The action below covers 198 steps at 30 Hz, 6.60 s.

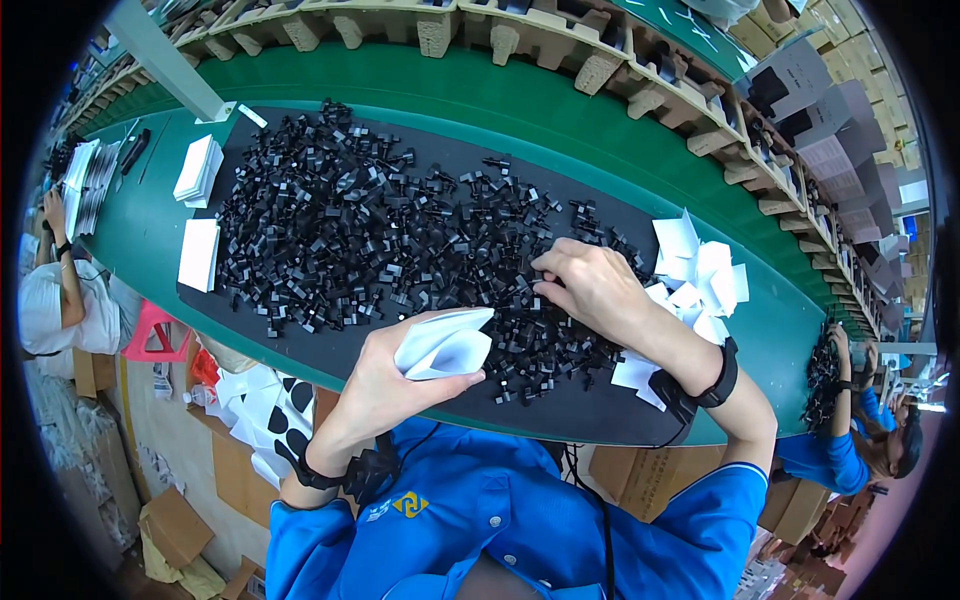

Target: Packaging small electronic components into individual plastic bags at a workstation.

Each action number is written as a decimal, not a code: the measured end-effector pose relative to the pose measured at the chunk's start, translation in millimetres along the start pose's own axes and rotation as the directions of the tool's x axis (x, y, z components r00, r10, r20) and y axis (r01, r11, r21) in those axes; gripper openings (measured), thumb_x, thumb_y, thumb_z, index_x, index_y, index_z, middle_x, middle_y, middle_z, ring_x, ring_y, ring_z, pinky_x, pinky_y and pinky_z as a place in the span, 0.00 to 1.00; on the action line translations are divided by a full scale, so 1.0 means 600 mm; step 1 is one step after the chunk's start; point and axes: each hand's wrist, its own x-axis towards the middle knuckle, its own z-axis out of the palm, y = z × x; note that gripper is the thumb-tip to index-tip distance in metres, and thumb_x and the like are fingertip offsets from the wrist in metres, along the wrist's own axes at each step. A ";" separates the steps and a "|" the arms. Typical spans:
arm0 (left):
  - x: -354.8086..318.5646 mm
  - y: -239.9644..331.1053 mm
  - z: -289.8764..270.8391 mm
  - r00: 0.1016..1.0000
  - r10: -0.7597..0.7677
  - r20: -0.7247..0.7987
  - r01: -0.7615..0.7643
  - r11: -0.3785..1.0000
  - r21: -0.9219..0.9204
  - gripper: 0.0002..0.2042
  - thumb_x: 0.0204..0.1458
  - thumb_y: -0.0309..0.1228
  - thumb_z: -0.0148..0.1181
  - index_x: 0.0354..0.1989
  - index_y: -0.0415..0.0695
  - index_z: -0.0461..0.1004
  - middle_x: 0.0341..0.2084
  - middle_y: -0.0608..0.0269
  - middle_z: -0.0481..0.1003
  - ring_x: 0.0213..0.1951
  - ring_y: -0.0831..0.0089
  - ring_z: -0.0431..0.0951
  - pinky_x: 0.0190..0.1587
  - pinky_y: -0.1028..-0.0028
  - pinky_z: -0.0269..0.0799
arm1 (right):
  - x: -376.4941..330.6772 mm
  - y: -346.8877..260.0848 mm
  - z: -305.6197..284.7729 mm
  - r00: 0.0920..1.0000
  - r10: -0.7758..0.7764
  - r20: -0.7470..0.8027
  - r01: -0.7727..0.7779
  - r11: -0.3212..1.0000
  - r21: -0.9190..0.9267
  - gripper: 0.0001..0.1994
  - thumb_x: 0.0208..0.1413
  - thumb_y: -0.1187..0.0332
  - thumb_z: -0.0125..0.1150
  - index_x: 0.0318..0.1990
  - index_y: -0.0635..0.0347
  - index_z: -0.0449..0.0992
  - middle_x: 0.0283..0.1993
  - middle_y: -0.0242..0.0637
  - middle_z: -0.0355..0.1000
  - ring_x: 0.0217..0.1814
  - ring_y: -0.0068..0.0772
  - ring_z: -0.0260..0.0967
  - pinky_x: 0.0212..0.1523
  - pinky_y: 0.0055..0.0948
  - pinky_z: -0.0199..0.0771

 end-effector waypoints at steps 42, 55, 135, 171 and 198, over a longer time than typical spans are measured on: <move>0.044 0.017 0.004 0.912 0.225 0.343 -0.251 0.967 0.032 0.31 0.36 0.19 0.66 0.56 0.46 0.70 0.45 0.58 0.77 0.44 0.68 0.78 0.48 0.71 0.73 | -0.072 -0.185 -0.139 0.978 -0.166 0.128 0.176 0.981 -0.076 0.18 0.42 0.72 0.59 0.45 0.58 0.72 0.22 0.31 0.63 0.15 0.30 0.67 0.13 0.29 0.67; 0.016 0.021 0.040 0.844 0.447 0.295 -0.465 0.885 -0.011 0.41 0.34 0.23 0.72 0.62 0.37 0.59 0.33 0.56 0.79 0.35 0.71 0.80 0.41 0.75 0.74 | -0.102 -0.180 -0.131 0.970 -0.138 0.201 0.157 0.984 -0.081 0.13 0.48 0.70 0.59 0.42 0.60 0.72 0.22 0.36 0.68 0.19 0.33 0.71 0.15 0.32 0.68; 0.068 -0.010 -0.067 0.957 0.059 -0.286 -0.114 0.978 -0.177 0.16 0.57 0.28 0.51 0.50 0.30 0.67 0.32 0.46 0.77 0.31 0.62 0.81 0.29 0.72 0.79 | 0.177 0.389 -0.250 0.519 0.603 -0.606 -0.852 0.420 -0.312 0.16 0.48 0.51 0.61 0.37 0.53 0.80 0.34 0.47 0.76 0.38 0.48 0.75 0.38 0.43 0.75; 0.018 -0.044 0.043 0.730 -0.125 0.672 0.176 0.984 -0.008 0.23 0.43 0.27 0.69 0.50 0.40 0.71 0.37 0.63 0.76 0.39 0.81 0.74 0.43 0.77 0.71 | -0.103 -0.152 -0.079 0.902 -0.042 0.430 -0.218 0.815 0.537 0.05 0.55 0.70 0.59 0.36 0.63 0.76 0.25 0.39 0.73 0.20 0.32 0.74 0.20 0.26 0.73; 0.018 -0.024 0.003 0.993 0.029 0.113 -0.023 0.998 -0.051 0.24 0.40 0.22 0.69 0.51 0.40 0.73 0.44 0.63 0.76 0.41 0.83 0.74 0.47 0.80 0.70 | -0.024 -0.030 -0.027 0.990 -0.009 -0.142 0.051 0.955 0.291 0.07 0.50 0.72 0.60 0.36 0.64 0.77 0.29 0.41 0.72 0.29 0.44 0.72 0.29 0.36 0.73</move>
